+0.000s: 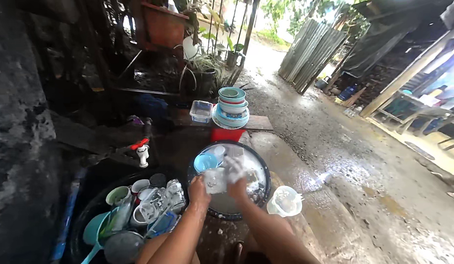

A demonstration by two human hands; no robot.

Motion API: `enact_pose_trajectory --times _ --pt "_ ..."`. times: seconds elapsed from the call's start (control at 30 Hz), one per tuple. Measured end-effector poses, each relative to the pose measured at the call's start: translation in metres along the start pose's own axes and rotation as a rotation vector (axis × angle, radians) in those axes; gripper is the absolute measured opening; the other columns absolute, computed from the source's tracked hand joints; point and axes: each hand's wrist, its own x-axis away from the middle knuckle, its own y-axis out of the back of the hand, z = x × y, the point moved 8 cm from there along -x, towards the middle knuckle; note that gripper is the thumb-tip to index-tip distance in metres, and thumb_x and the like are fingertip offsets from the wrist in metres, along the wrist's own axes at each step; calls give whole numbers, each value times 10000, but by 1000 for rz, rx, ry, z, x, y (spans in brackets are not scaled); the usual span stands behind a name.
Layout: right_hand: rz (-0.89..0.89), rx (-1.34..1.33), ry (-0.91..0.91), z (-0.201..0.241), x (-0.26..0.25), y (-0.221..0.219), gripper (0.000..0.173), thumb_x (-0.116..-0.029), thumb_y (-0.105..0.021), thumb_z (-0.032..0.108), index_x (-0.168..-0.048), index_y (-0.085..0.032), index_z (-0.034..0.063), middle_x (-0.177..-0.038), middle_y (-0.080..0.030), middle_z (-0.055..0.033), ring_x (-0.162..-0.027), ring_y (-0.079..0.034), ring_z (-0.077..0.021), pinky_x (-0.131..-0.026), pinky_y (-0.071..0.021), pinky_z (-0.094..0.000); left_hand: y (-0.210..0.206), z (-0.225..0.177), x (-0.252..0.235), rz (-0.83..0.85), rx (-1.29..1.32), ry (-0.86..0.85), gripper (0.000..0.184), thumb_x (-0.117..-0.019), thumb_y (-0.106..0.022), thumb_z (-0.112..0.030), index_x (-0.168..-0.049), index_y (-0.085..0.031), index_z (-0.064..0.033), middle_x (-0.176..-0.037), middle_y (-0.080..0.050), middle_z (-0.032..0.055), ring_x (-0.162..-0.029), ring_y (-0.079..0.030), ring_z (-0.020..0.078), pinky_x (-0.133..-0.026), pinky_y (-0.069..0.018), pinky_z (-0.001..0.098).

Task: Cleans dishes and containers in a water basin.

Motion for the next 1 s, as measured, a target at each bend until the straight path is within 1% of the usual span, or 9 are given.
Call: enact_pose_trajectory --times 0.13,0.23,0.37,0.5,0.57,0.63,0.7,0.83,1.0 --pt "246 312 422 32 36 -52 392 -950 -627 328 -1254 -746 111 -1333 -696 -89 -1351 -564 -348 -1152 -236 -754 1 -11 7 128 -322 -313 336 -1081 -402 -117 -1236 -585 117 -1146 -657 178 -1059 -624 137 -973 -503 304" --pt "19 143 301 34 0 -27 231 -873 -709 85 -1055 -776 -42 -1107 -761 -193 -1124 -706 -346 -1140 -384 -627 -4 -13 13 0 -215 -155 251 -1061 -499 -109 -1142 -645 78 -1014 -677 153 -914 -648 163 -869 -536 364" --pt "-134 12 -104 9 -30 -9 254 -1003 -607 93 -1175 -718 -57 -1317 -658 -219 -1239 -626 -311 -1076 -487 -457 -1 -1 8 -75 -65 10 325 -1100 -455 -221 -1204 -612 44 -1023 -630 150 -869 -617 174 -794 -540 380" --pt "236 406 397 46 14 -58 336 -933 -671 136 -1249 -734 38 -1357 -673 -154 -1338 -576 -361 -1178 -372 -566 7 -23 14 11 -431 -243 328 -1071 -456 -94 -1252 -581 149 -1198 -641 282 -1126 -623 290 -1020 -479 436" --pt "224 414 444 49 9 -54 300 -926 -681 149 -1207 -765 83 -1318 -701 -120 -1279 -628 -327 -1169 -354 -620 6 -28 14 -5 -494 -302 243 -1035 -530 -82 -1113 -650 115 -1048 -683 230 -996 -656 258 -932 -516 443" --pt "79 260 347 43 -10 -32 227 -898 -705 135 -1092 -793 55 -1179 -744 -144 -1132 -694 -318 -1065 -474 -578 3 -23 5 -24 -319 -223 236 -1055 -525 -133 -996 -653 56 -888 -645 117 -817 -615 153 -800 -518 376" --pt "48 58 231 38 -17 -15 214 -871 -732 97 -1043 -777 -20 -1040 -768 -165 -1012 -723 -278 -1012 -499 -519 -2 -15 6 53 -16 -73 252 -1083 -465 -146 -1116 -623 46 -936 -641 66 -821 -619 91 -789 -538 295" --pt "175 -528 -47 36 -15 5 189 -893 -607 -30 -1065 -659 -89 -965 -707 -54 -901 -652 -34 -873 -544 -219 -20 3 28 367 504 330 443 -1103 -174 -320 -1090 -565 -111 -888 -683 51 -813 -688 161 -694 -597 356" --pt "109 -588 -324 5 -41 16 209 -1032 -514 34 -1159 -628 -87 -1035 -671 -101 -932 -614 -70 -891 -519 -255 -40 27 47 476 245 447 462 -1120 -174 -323 -1014 -559 -89 -778 -669 73 -659 -664 182 -593 -576 331"
